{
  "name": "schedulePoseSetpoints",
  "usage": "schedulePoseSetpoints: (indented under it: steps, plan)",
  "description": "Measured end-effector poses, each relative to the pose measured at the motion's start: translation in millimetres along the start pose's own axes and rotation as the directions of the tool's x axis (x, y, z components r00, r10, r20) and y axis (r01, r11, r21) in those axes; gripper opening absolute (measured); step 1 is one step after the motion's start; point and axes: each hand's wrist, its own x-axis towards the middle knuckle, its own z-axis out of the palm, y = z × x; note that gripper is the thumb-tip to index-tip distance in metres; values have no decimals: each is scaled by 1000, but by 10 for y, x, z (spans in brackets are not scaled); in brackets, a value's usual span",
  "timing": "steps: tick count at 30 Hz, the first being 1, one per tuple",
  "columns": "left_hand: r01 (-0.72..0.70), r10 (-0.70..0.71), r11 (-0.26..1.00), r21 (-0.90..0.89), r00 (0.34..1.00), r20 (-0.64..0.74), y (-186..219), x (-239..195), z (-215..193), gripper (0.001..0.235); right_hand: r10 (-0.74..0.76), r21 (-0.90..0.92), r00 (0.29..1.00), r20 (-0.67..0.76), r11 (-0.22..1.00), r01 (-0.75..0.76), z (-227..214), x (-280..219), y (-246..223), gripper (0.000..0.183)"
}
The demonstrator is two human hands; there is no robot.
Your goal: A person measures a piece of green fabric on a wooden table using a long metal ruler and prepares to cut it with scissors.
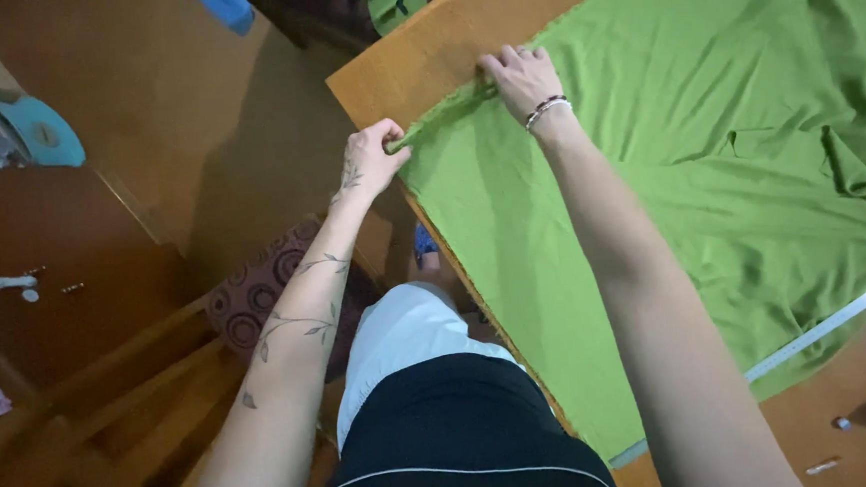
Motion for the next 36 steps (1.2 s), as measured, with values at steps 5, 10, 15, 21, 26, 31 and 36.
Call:
schedulePoseSetpoints:
  steps: [5, 10, 15, 21, 26, 31, 36]
  plan:
    - [-59, 49, 987, -152, 997, -65, 174, -244, -28, 18, -4, -148, 1000, -25, 989, 0, 26, -309, 199, 13]
    - [-68, 75, 983, -171, 997, 35, 475, -614, -3, 29, -109, -50, 973, -203, 994, 100, -290, -1037, 260, 14]
    - [-183, 195, 965, -188, 980, 50, 826, -1196, 206, 28, -87, 25, 981, -172, 995, 93, -395, -1931, 263, 4]
    - [-303, 310, 935, -184, 951, 12, 1234, -1994, 696, 38, -88, -58, 935, -344, 996, 73, -263, -3132, 216, 5]
    - [-507, 512, 858, -89, 857, 58, 1702, -2722, 1124, 25, 17, 90, 930, -367, 996, 18, -344, -4150, -46, 14]
    - [-570, 570, 820, -58, 801, 186, 1860, -3337, 1775, 16, 86, 76, 927, -365, 995, -62, 62, -5098, 36, 8]
    - [-558, 564, 823, -104, 783, 261, 1901, -3739, 2267, 9, 143, -7, 921, -362, 988, -155, 569, -5737, 190, 10]
